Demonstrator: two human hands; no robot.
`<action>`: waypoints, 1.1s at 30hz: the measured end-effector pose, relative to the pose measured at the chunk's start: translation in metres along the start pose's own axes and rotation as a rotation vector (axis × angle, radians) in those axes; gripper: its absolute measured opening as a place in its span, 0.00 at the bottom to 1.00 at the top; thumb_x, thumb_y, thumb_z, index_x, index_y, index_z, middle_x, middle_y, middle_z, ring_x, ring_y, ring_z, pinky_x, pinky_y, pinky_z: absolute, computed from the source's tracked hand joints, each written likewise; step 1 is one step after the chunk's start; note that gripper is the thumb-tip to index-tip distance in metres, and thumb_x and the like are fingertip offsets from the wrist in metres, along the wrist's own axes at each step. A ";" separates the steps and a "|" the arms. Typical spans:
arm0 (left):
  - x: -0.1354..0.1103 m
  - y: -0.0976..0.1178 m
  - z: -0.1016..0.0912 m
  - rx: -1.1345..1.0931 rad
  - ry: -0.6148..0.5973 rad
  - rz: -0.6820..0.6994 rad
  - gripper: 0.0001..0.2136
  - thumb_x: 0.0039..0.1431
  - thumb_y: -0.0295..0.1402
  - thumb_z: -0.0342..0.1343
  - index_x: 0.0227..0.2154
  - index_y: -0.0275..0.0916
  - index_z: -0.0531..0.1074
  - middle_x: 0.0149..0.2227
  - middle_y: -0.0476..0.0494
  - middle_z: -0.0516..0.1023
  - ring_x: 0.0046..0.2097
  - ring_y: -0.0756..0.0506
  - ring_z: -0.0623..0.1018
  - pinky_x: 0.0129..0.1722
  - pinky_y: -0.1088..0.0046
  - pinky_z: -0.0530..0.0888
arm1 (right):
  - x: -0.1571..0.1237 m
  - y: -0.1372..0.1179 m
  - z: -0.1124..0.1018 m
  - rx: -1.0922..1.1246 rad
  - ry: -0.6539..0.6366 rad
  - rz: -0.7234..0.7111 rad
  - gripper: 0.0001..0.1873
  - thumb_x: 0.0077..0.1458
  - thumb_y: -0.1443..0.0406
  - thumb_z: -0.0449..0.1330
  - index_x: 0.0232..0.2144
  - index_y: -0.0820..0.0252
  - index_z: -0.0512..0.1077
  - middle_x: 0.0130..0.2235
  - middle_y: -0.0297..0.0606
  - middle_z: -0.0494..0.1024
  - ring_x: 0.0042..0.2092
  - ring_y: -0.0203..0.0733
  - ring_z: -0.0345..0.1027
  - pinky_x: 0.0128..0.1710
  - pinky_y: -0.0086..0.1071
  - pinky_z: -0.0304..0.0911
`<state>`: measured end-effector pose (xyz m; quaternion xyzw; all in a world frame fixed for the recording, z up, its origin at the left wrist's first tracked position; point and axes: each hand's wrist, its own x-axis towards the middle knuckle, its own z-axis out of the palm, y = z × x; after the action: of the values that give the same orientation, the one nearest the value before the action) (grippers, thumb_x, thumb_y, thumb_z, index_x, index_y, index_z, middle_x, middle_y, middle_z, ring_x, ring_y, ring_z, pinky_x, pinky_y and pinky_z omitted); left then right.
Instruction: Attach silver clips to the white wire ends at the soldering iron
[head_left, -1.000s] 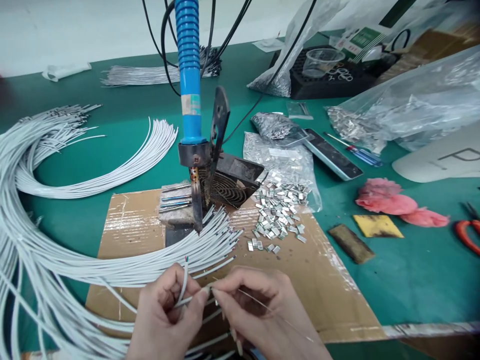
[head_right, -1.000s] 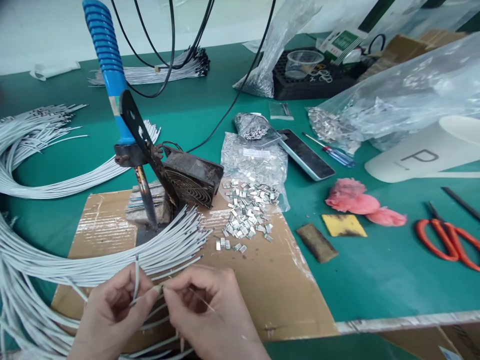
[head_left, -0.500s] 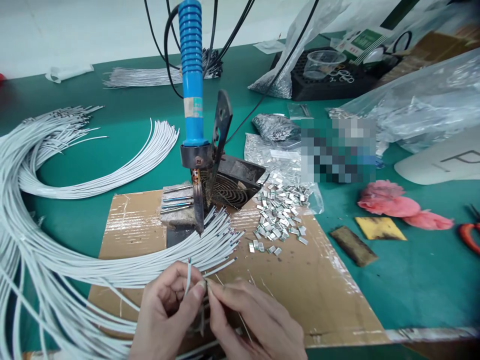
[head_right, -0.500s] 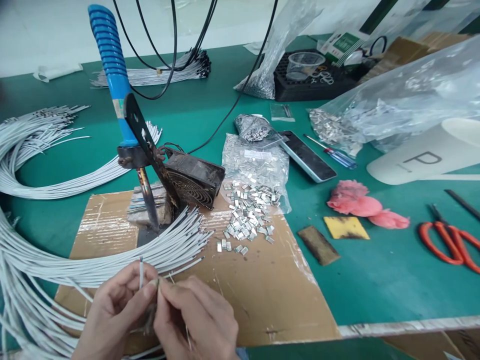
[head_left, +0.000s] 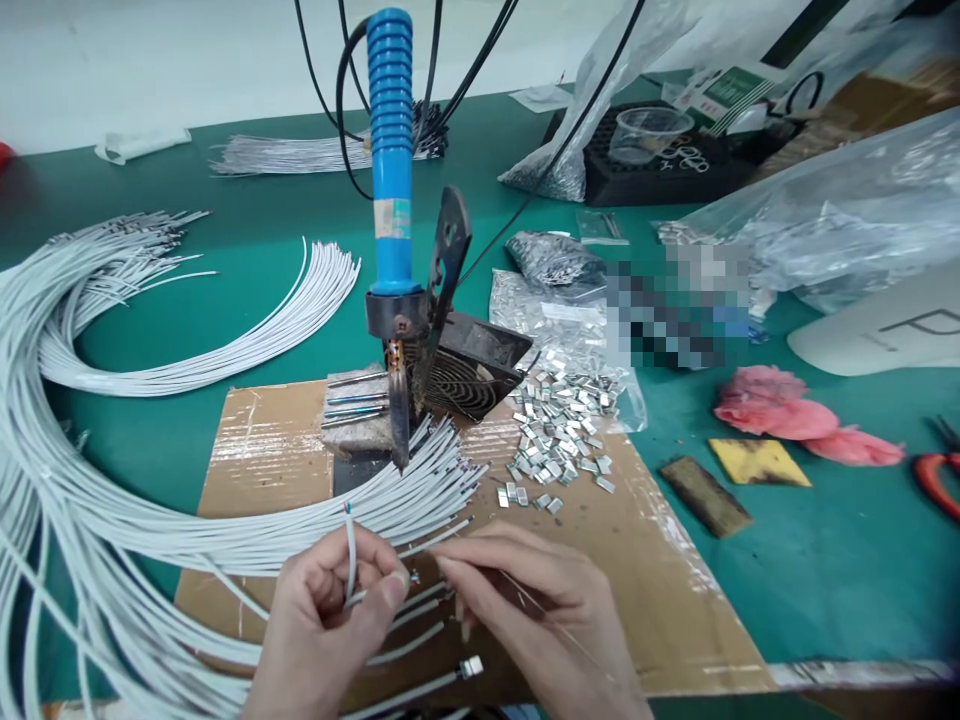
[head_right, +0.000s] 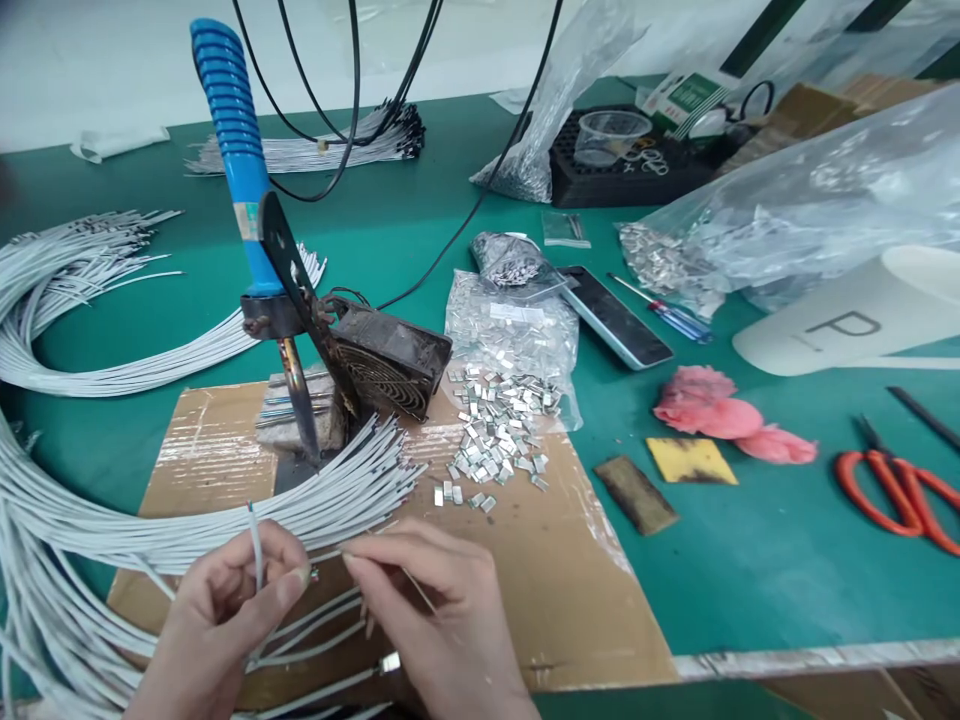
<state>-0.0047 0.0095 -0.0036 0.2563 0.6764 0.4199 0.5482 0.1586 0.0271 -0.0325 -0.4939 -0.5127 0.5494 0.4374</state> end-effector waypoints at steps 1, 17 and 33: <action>0.000 0.000 0.000 -0.005 -0.010 -0.002 0.13 0.40 0.36 0.73 0.19 0.36 0.75 0.17 0.56 0.64 0.22 0.54 0.59 0.24 0.79 0.54 | 0.001 0.000 0.001 -0.020 -0.040 -0.020 0.08 0.57 0.67 0.68 0.36 0.51 0.87 0.26 0.35 0.81 0.24 0.34 0.71 0.25 0.24 0.67; -0.001 0.003 -0.006 -0.063 -0.126 -0.069 0.16 0.40 0.38 0.75 0.16 0.37 0.72 0.16 0.55 0.65 0.22 0.53 0.58 0.25 0.78 0.55 | 0.015 -0.007 -0.015 -0.252 -0.408 -0.517 0.17 0.62 0.75 0.61 0.49 0.58 0.81 0.33 0.39 0.83 0.32 0.39 0.73 0.33 0.29 0.69; -0.008 -0.004 0.006 0.047 0.100 0.092 0.10 0.39 0.33 0.71 0.18 0.37 0.74 0.15 0.56 0.64 0.20 0.55 0.61 0.20 0.84 0.59 | -0.009 -0.001 0.009 0.270 0.012 0.307 0.08 0.52 0.58 0.72 0.28 0.56 0.86 0.23 0.32 0.73 0.21 0.30 0.66 0.22 0.23 0.63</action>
<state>0.0039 0.0029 -0.0027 0.2784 0.7001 0.4410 0.4877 0.1509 0.0175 -0.0309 -0.5064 -0.3506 0.6704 0.4137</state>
